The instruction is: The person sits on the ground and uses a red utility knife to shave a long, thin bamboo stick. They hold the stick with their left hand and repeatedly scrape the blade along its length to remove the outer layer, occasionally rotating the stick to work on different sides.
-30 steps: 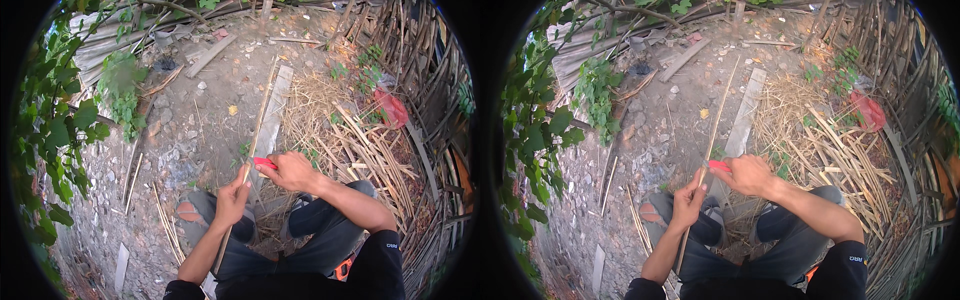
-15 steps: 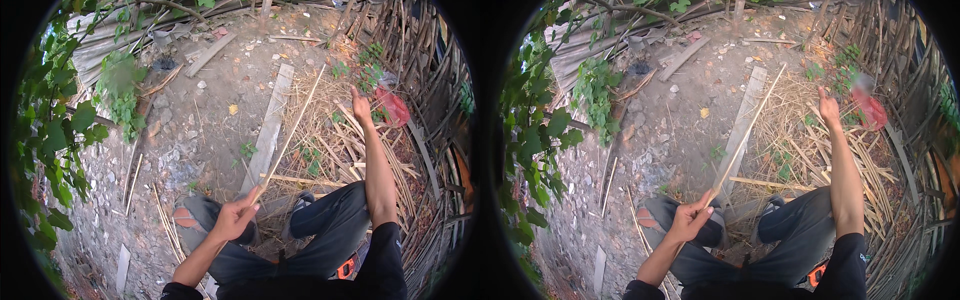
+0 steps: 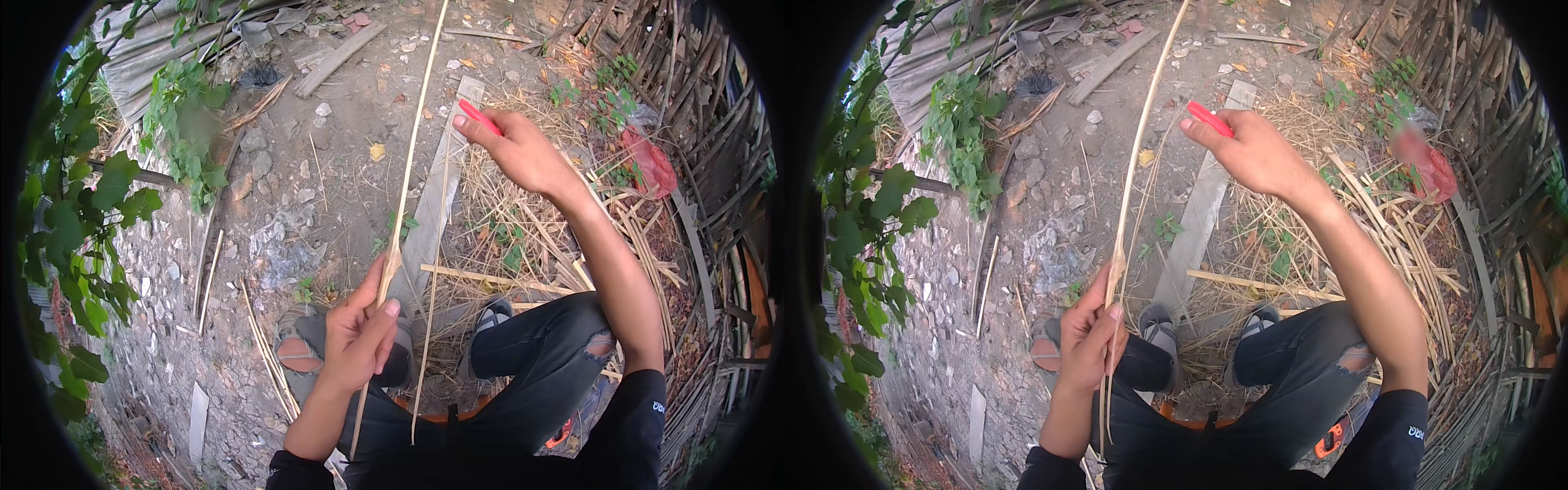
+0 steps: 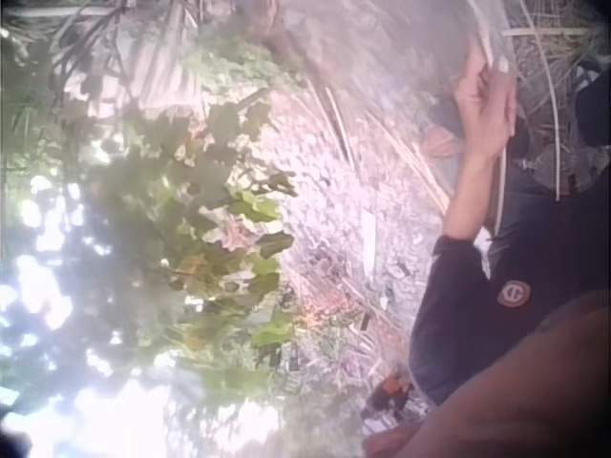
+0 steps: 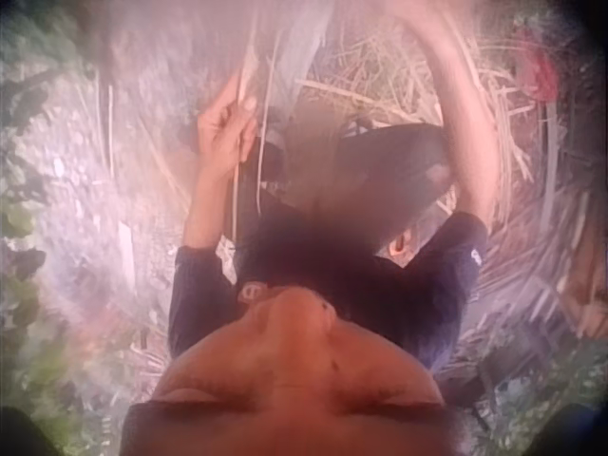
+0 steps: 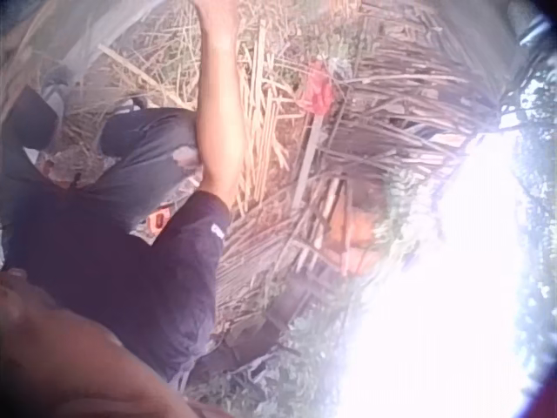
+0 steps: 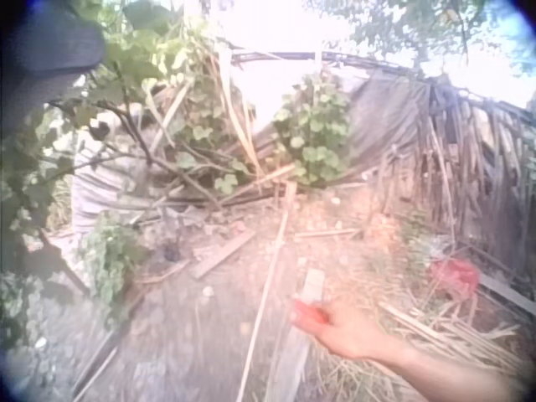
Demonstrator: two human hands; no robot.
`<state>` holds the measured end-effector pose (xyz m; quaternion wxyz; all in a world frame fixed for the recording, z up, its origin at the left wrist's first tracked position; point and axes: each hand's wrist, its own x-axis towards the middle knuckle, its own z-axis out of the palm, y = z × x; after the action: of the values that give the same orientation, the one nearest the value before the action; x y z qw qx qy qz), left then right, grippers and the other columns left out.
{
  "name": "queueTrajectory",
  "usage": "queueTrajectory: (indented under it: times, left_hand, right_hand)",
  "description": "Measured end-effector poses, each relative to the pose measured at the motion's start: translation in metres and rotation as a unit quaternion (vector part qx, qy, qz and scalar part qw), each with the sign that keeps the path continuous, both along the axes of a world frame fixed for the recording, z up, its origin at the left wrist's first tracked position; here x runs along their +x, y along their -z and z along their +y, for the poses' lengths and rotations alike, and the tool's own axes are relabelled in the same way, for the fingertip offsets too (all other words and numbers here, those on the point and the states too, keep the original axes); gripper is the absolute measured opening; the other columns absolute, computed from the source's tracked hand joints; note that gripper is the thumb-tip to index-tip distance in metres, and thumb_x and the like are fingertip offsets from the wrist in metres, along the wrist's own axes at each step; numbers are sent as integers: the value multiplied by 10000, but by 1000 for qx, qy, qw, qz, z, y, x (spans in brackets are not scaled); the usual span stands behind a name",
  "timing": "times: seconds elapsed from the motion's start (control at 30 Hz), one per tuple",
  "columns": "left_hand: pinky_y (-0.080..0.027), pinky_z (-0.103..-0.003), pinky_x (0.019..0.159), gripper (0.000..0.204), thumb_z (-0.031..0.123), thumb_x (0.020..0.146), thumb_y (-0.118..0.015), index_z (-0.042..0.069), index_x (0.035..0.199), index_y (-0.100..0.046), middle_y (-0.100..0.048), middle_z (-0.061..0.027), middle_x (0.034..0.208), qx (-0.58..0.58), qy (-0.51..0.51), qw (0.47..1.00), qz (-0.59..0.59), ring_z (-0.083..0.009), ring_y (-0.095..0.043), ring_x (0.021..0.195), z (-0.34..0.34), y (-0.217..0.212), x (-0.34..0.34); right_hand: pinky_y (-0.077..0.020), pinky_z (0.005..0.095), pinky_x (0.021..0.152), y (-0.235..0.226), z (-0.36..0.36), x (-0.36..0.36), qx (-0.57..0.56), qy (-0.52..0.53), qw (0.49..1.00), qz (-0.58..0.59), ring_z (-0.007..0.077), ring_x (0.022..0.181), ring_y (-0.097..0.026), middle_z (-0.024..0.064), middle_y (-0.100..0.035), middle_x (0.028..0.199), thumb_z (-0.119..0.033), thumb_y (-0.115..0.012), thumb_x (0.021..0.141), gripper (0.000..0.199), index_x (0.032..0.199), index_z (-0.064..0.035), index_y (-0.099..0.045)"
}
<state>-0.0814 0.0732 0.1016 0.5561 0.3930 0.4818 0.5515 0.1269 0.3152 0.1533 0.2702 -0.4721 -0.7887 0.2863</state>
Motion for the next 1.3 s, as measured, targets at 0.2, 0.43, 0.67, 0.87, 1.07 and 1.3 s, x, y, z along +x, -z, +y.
queueTrajectory:
  times: [0.2, 0.43, 0.67, 0.87, 1.07, 1.3]
  left_hand:
    - [-240, -211, 337, 266, 156, 1045, -531, 10, 1265, -564, -456, 29, 562, 8, -123, 991, -47, -28, -324, 358, -4, 17, -37]
    - [-346, -193, 455, 217, 187, 976, -681, 66, 995, -502, -668, -51, 847, 27, -73, 991, 106, -15, -448, 530, 19, 22, 6]
    - [-453, -252, 603, 277, 122, 915, -746, 67, 944, -476, -612, -56, 937, 112, 15, 965, 235, -66, -546, 663, 54, 11, 42]
    - [-475, -225, 631, 197, 6, 971, -625, 62, 970, -436, -572, -23, 826, 45, 31, 990, 132, -126, -701, 832, 64, -24, 50]
    - [-365, -223, 429, 198, 108, 991, -632, 100, 951, -438, -687, -108, 830, 86, -34, 979, 181, -66, -502, 512, 74, -27, 36]
    - [-342, -232, 413, 294, 277, 1060, -528, 8, 1152, -604, -710, -70, 784, -42, -5, 949, 313, -31, -436, 426, 71, -7, 24]
  right_hand:
    - [-561, 486, 683, 25, -39, 4, 125, -84, 950, -274, 410, 729, -696, 209, -683, 706, -545, -531, 967, 543, 920, -44, -735]
    - [-557, 454, 564, 30, -93, 11, 170, -103, 939, -282, 367, 562, -672, 191, -622, 549, -666, -622, 850, 651, 643, -57, -719]
    - [-533, 476, 566, 13, -108, 32, 104, -101, 973, -178, 394, 547, -649, 178, -596, 523, -621, -631, 857, 614, 656, -46, -703]
    - [-530, 490, 611, 4, -94, 53, 124, -137, 972, -148, 394, 617, -666, 181, -629, 585, -497, -592, 904, 478, 784, -56, -734]
    - [-533, 484, 621, 3, -80, 65, 154, -149, 953, -214, 394, 631, -663, 186, -637, 606, -495, -596, 862, 450, 808, -80, -762]
    - [-501, 497, 612, 1, -66, 55, 129, -77, 979, -136, 409, 620, -648, 201, -605, 587, -458, -577, 950, 488, 761, -24, -696]
